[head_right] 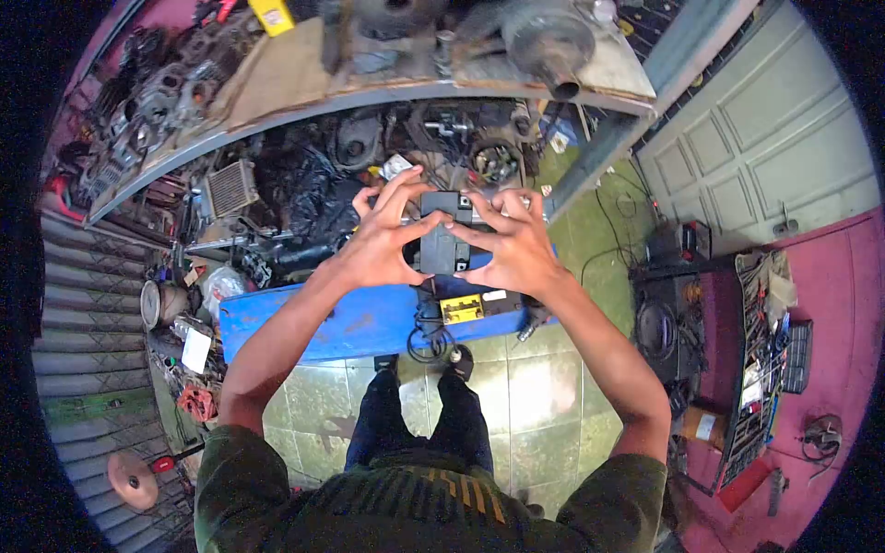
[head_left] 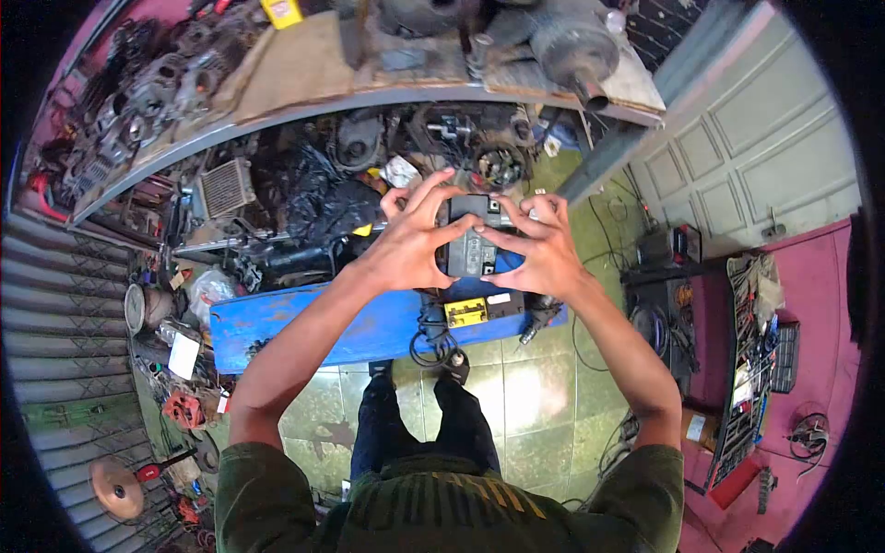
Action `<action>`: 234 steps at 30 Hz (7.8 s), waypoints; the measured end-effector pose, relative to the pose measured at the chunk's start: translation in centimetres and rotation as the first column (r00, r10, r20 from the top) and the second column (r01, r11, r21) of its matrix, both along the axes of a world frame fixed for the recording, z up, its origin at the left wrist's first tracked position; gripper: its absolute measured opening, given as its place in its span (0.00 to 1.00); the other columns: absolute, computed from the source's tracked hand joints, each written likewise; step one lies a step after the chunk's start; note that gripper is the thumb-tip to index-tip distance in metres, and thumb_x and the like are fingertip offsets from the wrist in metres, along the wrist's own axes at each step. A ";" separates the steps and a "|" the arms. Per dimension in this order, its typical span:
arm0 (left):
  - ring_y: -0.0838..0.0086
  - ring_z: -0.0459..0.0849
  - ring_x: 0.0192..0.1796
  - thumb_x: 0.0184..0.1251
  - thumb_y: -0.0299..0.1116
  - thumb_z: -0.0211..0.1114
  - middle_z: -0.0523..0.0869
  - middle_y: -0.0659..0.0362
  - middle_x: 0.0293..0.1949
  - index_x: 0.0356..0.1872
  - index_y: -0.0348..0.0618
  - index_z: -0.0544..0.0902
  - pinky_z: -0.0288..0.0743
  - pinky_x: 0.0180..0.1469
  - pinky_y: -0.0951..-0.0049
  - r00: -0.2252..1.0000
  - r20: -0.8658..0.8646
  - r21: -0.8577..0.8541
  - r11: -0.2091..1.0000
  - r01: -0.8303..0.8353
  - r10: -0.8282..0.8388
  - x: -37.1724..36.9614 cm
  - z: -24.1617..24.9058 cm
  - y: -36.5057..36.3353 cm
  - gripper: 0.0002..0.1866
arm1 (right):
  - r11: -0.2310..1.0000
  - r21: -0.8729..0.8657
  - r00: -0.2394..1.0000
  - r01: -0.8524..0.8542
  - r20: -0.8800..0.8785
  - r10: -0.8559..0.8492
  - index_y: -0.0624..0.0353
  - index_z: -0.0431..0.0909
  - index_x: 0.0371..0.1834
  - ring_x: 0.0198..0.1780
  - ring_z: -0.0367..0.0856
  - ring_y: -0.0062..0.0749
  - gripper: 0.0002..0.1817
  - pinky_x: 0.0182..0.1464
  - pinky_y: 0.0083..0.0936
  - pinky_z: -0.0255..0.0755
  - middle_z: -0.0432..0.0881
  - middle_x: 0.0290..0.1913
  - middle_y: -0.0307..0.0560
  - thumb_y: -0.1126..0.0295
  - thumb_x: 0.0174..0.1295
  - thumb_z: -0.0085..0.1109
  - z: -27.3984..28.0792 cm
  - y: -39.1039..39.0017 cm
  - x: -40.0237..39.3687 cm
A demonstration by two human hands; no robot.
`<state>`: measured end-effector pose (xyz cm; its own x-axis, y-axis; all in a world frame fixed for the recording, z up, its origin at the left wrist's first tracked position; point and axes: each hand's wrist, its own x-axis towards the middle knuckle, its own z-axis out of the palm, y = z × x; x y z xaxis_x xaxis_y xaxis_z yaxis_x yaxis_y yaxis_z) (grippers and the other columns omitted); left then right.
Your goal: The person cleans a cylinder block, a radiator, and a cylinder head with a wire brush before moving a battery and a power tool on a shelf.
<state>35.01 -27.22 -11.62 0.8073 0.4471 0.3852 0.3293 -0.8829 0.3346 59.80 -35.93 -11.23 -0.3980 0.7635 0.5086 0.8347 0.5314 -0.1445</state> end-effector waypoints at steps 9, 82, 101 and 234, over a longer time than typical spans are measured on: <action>0.55 0.60 0.83 0.25 0.45 0.87 0.73 0.54 0.70 0.58 0.58 0.86 0.54 0.65 0.39 0.999 0.051 0.170 0.985 -0.007 -0.002 -10.6 10.5 3.3 0.44 | 0.988 0.141 0.998 -0.068 0.024 0.065 0.36 0.92 0.53 0.54 0.76 0.42 0.39 0.66 0.48 0.61 0.84 0.66 0.45 0.52 0.25 0.84 10.5 3.8 -10.1; 0.70 0.66 0.81 0.54 0.39 0.80 0.80 0.68 0.72 0.72 0.58 0.77 0.56 0.69 0.40 0.779 0.150 0.664 0.522 -0.535 0.609 -17.3 13.7 24.4 0.40 | 0.728 0.579 0.827 0.367 0.155 -0.540 0.45 0.76 0.71 0.63 0.77 0.40 0.32 0.68 0.67 0.57 0.81 0.69 0.32 0.66 0.60 0.69 12.3 29.0 -23.0; 0.62 0.71 0.76 0.51 0.35 0.78 0.86 0.53 0.61 0.57 0.44 0.86 0.55 0.76 0.44 0.751 0.228 0.738 0.393 -0.548 0.619 -13.1 14.4 34.5 0.28 | 0.746 0.517 0.788 0.419 0.202 -0.582 0.49 0.78 0.68 0.62 0.81 0.39 0.31 0.65 0.67 0.61 0.85 0.60 0.36 0.72 0.57 0.67 12.9 39.4 -20.9; 0.60 0.70 0.72 0.43 0.38 0.82 0.79 0.63 0.66 0.58 0.67 0.89 0.57 0.61 0.39 0.975 -0.132 0.021 0.984 -0.175 0.176 0.6 -30.7 -9.5 0.32 | 0.984 -0.181 0.947 0.000 0.315 0.058 0.44 0.87 0.59 0.62 0.72 0.35 0.35 0.62 0.57 0.61 0.81 0.61 0.43 0.54 0.41 0.79 -27.8 -6.6 0.0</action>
<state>35.61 -36.70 -42.29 0.7606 0.5834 0.2850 0.5206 -0.8102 0.2693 59.81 -42.58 -39.02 -0.5400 0.8149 0.2105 0.8370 0.5463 0.0322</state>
